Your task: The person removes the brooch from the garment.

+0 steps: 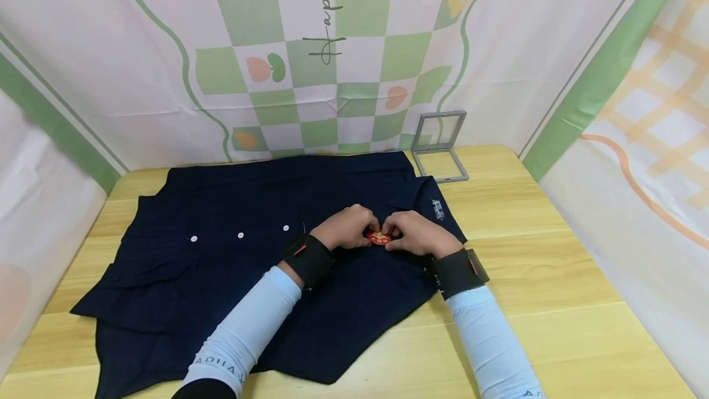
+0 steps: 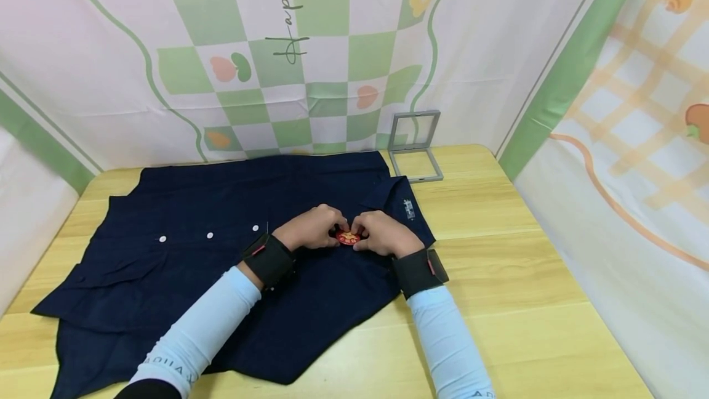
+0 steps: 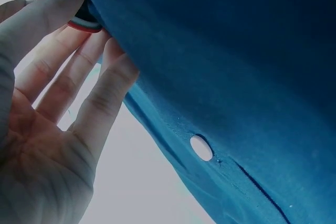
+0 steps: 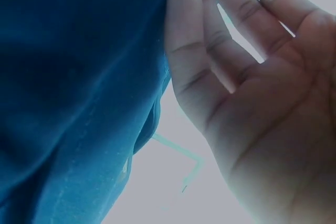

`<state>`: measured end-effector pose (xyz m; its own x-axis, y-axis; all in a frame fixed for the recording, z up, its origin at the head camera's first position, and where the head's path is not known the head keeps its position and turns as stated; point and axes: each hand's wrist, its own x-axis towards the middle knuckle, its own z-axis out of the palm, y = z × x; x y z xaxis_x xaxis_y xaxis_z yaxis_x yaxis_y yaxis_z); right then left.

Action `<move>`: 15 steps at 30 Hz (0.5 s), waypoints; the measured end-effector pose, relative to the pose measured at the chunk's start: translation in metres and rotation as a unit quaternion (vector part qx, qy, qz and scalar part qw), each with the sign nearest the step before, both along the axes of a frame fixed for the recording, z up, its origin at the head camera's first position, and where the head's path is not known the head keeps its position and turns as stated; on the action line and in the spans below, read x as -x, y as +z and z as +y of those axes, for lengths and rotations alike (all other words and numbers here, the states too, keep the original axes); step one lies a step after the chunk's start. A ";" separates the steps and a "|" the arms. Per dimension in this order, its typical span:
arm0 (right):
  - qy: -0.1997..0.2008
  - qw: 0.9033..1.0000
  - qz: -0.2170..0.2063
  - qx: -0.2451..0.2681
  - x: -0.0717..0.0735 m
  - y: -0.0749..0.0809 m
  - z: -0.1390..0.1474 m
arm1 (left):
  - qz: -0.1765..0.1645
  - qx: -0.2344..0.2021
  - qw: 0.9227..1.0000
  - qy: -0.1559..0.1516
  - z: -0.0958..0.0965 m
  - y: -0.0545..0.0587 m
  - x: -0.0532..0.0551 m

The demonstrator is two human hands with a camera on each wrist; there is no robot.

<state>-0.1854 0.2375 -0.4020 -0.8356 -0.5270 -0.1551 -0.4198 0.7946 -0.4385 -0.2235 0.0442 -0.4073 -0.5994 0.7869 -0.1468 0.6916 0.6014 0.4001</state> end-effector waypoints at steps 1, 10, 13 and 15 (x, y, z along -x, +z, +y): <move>-0.001 1.000 -0.001 0.001 0.000 0.000 0.000 | -0.001 -0.001 1.000 0.000 0.000 0.000 0.000; 0.008 1.000 0.009 -0.001 0.000 0.002 0.002 | 0.004 -0.015 1.000 -0.004 0.000 0.000 0.001; 0.010 1.000 0.009 0.000 0.000 0.002 0.002 | 0.004 -0.012 1.000 -0.002 0.000 0.000 0.001; 0.014 1.000 0.010 0.001 0.000 0.002 0.002 | 0.005 -0.012 1.000 -0.001 0.000 0.000 0.001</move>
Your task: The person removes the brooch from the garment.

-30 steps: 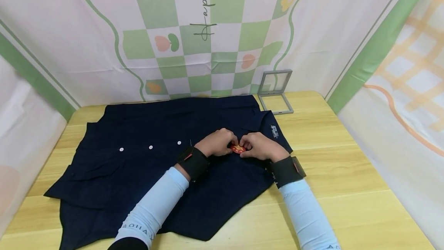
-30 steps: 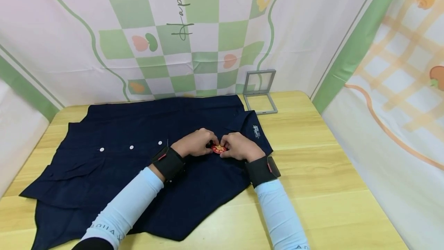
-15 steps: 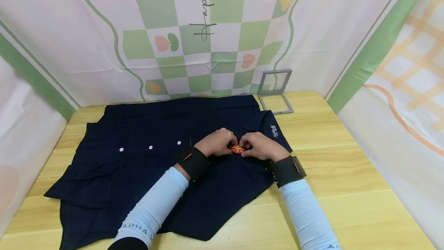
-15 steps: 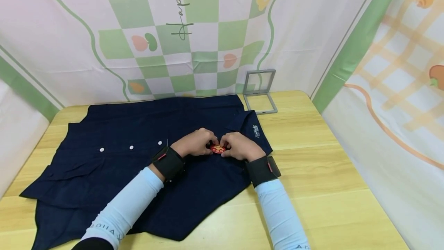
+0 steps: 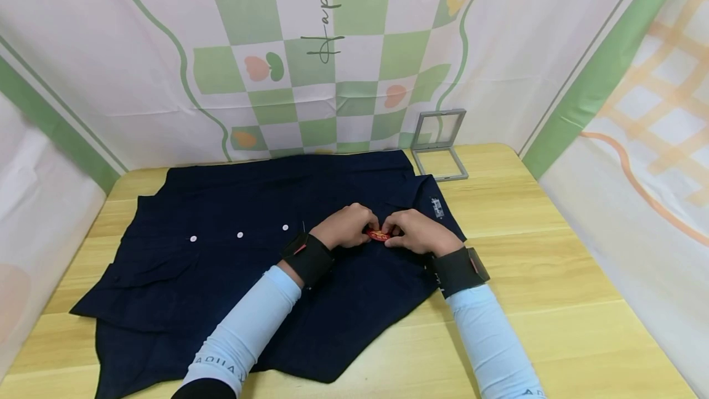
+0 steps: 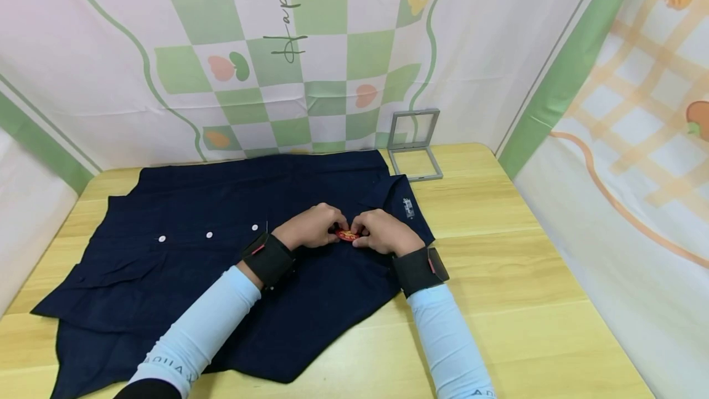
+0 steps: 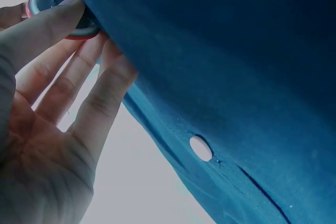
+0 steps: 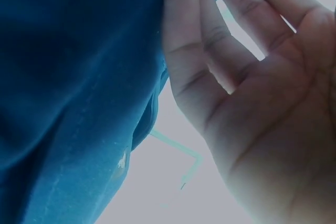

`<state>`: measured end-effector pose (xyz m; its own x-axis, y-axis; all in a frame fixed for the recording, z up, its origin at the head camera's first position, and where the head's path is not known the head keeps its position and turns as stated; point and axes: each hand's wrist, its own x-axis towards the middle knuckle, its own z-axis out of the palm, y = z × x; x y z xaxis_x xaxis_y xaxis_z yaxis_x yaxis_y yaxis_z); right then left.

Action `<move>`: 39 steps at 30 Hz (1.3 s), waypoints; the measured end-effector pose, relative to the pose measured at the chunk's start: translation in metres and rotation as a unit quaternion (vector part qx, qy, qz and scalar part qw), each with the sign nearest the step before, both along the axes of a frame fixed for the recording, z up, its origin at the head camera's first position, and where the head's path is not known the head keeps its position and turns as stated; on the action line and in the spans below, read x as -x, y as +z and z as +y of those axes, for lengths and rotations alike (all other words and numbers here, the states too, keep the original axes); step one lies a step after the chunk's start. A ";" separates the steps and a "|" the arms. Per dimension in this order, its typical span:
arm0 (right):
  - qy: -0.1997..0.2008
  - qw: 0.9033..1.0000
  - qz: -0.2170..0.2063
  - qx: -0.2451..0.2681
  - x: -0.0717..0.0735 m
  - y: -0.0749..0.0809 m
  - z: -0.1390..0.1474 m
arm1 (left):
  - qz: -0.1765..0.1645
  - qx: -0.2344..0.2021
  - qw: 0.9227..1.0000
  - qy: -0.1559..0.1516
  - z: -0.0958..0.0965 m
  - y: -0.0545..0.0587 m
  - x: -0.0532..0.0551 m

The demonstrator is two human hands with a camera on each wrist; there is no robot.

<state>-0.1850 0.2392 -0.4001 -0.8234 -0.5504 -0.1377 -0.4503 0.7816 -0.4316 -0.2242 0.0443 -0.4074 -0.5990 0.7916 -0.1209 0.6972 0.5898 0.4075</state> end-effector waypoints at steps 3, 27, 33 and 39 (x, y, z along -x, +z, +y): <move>0.001 1.000 -0.003 0.003 0.000 0.000 0.000 | 0.001 -0.003 1.000 0.001 0.000 -0.001 0.000; -0.008 1.000 -0.010 0.028 -0.001 0.002 -0.008 | 0.011 -0.019 1.000 0.000 0.000 -0.002 0.001; -0.057 0.998 0.018 0.003 -0.005 -0.001 -0.020 | 0.012 -0.027 1.000 0.004 0.000 -0.004 0.001; -0.090 0.995 0.040 -0.029 -0.010 -0.003 -0.029 | 0.008 -0.033 0.999 0.005 0.000 -0.003 0.000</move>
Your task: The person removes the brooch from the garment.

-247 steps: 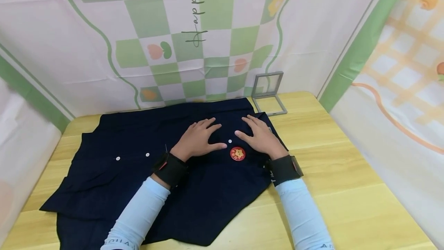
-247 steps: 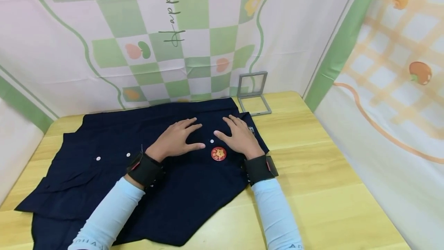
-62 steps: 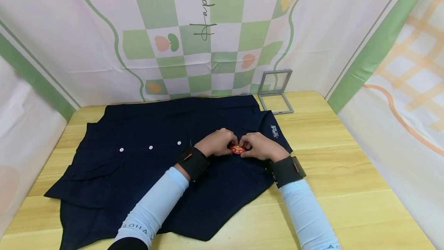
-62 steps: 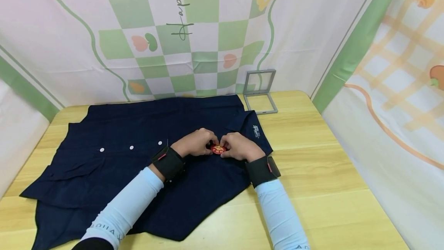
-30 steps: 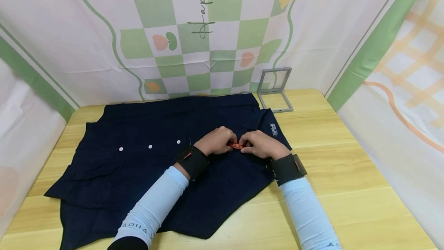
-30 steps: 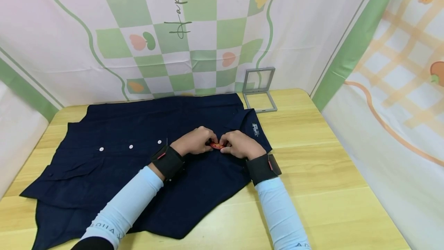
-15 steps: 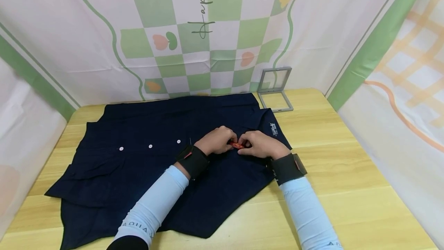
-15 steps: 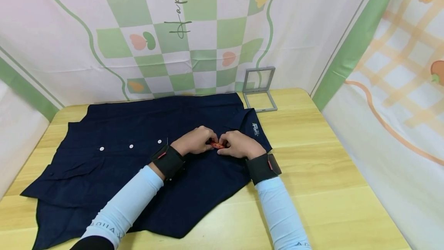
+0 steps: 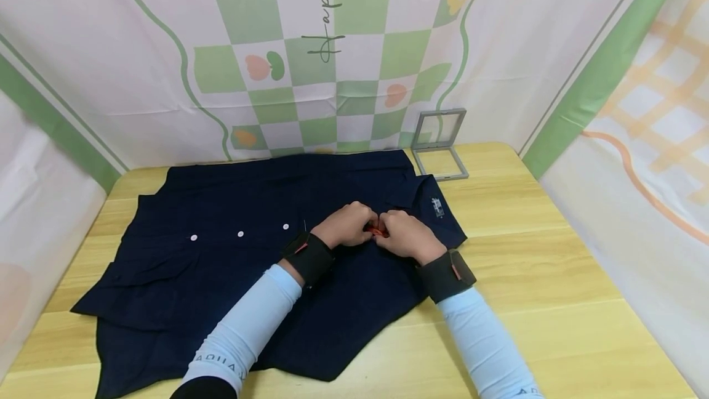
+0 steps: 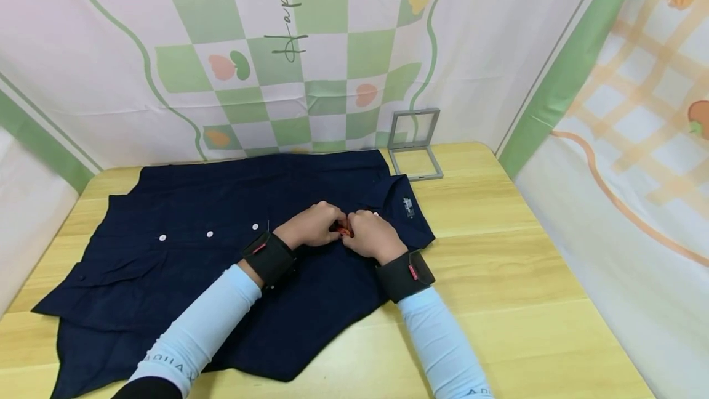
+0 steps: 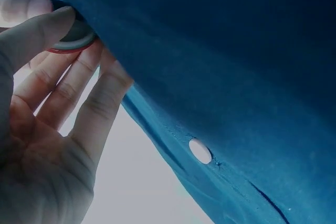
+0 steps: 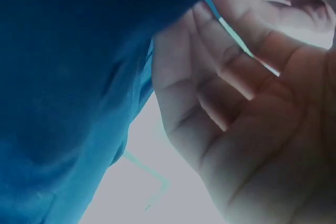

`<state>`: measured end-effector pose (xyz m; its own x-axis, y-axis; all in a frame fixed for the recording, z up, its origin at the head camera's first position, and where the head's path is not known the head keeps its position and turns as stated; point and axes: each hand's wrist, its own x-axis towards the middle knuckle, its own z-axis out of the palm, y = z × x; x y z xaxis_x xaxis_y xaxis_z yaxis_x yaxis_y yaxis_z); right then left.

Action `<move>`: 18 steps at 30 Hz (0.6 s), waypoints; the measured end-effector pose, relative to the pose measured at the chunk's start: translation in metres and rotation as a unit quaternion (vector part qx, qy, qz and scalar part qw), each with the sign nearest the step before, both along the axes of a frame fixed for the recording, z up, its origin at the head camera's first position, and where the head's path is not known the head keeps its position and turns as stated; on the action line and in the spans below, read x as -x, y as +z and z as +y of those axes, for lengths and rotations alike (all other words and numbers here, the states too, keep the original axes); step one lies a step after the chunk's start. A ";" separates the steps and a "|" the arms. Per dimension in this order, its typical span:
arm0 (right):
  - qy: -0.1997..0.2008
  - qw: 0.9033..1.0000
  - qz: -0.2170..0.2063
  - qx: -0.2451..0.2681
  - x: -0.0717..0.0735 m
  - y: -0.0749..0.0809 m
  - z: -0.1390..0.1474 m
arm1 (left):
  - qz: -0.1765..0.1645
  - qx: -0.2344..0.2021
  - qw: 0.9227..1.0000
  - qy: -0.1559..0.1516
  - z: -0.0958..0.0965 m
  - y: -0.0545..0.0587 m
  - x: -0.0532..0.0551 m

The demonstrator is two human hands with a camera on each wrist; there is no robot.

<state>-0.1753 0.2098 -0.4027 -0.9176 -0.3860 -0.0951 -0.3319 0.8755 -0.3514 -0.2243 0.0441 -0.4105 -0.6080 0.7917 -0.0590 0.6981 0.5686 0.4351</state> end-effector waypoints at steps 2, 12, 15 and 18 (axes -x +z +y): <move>-0.008 1.000 0.008 -0.010 0.000 -0.001 -0.001 | 0.000 0.001 1.000 -0.002 0.001 0.001 0.000; -0.009 0.999 0.042 -0.022 0.000 -0.007 -0.003 | -0.017 0.025 0.999 -0.011 0.001 0.006 0.002; -0.002 0.999 0.044 -0.016 -0.001 -0.007 -0.005 | -0.022 0.030 0.999 -0.009 -0.003 0.009 0.001; 0.002 0.999 0.043 -0.014 0.000 -0.006 -0.005 | -0.014 0.024 1.000 -0.006 -0.006 0.012 0.001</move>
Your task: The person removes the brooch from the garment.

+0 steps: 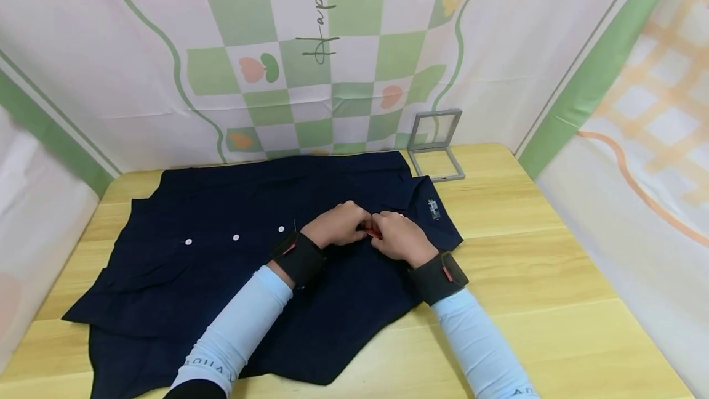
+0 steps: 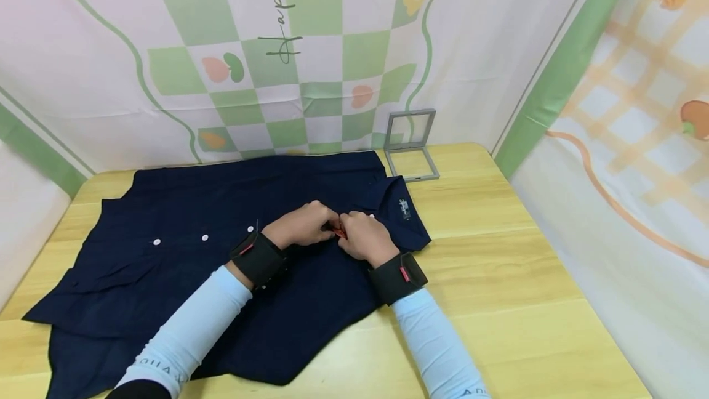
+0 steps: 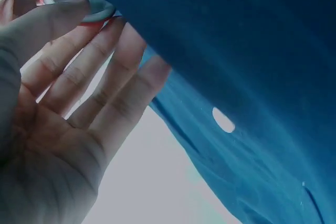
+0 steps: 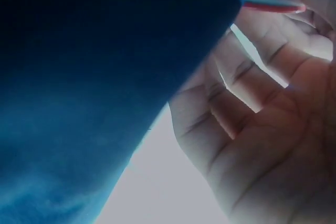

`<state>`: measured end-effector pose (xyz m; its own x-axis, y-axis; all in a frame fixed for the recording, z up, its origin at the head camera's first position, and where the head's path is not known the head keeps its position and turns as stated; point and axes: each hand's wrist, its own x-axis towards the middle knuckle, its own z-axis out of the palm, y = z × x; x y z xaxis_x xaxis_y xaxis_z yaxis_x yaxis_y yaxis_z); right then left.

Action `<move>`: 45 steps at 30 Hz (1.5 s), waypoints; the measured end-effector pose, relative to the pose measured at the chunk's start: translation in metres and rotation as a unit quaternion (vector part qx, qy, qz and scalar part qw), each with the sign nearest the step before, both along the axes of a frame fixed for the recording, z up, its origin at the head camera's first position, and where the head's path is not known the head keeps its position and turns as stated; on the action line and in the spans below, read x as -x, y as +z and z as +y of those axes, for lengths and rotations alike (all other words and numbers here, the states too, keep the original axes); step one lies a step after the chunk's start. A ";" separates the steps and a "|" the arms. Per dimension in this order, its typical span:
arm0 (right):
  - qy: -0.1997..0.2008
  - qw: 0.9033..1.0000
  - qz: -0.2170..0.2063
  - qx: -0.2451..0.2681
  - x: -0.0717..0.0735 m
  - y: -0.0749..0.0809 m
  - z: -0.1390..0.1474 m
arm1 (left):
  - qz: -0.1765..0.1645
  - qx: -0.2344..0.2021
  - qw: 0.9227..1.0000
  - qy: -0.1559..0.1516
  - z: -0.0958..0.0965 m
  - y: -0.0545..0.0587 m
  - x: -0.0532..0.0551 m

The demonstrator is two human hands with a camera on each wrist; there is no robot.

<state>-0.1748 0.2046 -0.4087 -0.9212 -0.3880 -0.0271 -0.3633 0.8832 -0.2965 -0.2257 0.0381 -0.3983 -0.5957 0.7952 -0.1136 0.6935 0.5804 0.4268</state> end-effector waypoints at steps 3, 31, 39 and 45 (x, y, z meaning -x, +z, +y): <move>0.004 1.000 -0.001 0.004 0.001 0.001 0.001 | 0.010 -0.006 1.000 -0.001 -0.002 0.001 -0.001; 0.034 0.998 0.012 0.051 0.002 0.000 0.000 | -0.008 -0.056 0.998 -0.008 -0.011 -0.009 0.002; 0.030 0.999 0.025 0.037 0.003 0.000 -0.002 | -0.008 -0.056 0.998 -0.008 -0.010 -0.009 0.005; 0.028 0.999 0.022 0.032 0.006 0.000 -0.001 | -0.007 -0.051 0.999 -0.005 -0.009 -0.009 0.006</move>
<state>-0.1809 0.2037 -0.4091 -0.8979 -0.4384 0.0394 -0.4252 0.8407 -0.3353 -0.2315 0.0295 -0.4070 -0.5859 0.8094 -0.0399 0.6930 0.5259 0.4930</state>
